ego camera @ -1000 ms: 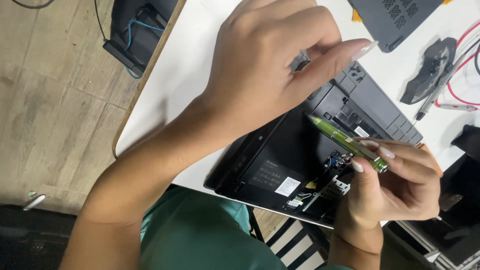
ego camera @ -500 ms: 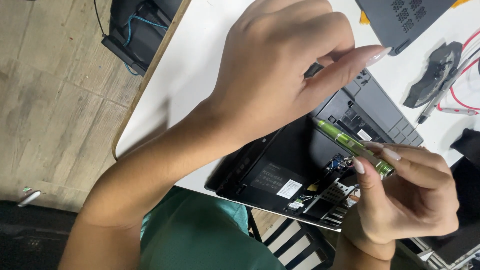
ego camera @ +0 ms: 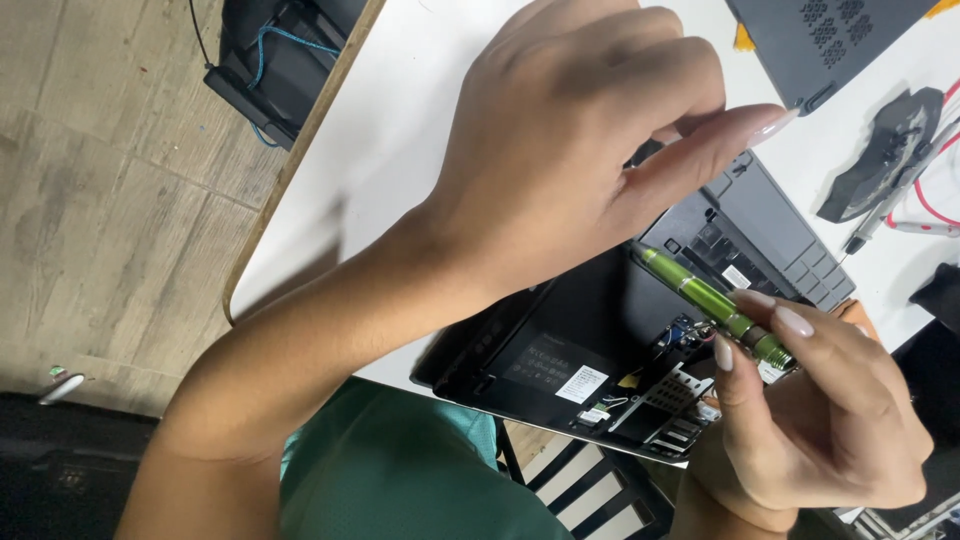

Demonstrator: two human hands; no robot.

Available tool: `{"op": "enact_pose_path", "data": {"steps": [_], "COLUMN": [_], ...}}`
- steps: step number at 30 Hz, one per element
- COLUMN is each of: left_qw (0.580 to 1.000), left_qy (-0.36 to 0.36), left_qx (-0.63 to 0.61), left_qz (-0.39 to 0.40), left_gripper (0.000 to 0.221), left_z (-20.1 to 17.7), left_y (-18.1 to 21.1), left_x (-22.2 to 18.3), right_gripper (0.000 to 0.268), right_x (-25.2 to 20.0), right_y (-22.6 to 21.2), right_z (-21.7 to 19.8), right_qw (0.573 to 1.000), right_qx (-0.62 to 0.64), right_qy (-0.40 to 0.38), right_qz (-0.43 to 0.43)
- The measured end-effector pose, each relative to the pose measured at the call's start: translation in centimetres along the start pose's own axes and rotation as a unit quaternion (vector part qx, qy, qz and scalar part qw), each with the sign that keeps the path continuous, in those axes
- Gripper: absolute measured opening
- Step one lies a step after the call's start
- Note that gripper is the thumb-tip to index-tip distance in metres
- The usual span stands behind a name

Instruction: Disassembling the internal components of a laptop using a screwdriver and prying tools.

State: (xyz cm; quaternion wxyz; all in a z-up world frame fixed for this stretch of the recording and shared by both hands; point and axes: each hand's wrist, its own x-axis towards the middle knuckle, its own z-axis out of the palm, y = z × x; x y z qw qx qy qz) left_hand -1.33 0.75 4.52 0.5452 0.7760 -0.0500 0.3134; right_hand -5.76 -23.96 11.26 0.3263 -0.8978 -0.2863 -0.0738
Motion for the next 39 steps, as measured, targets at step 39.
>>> {"op": "enact_pose_path", "data": {"steps": [39], "left_qw": [0.987], "left_qy": [-0.1], "left_qx": [-0.124], "left_qz": [-0.006], "left_gripper": [0.026], "left_z": [0.3], "left_y": [-0.2], "left_x": [-0.1], "right_gripper": [0.02], "right_x": [-0.1], "right_y": [2.4], "right_z": [1.3], "right_qw": [0.99], "right_qx": [0.096], "right_qy": [0.087], "right_qz": [-0.056]}}
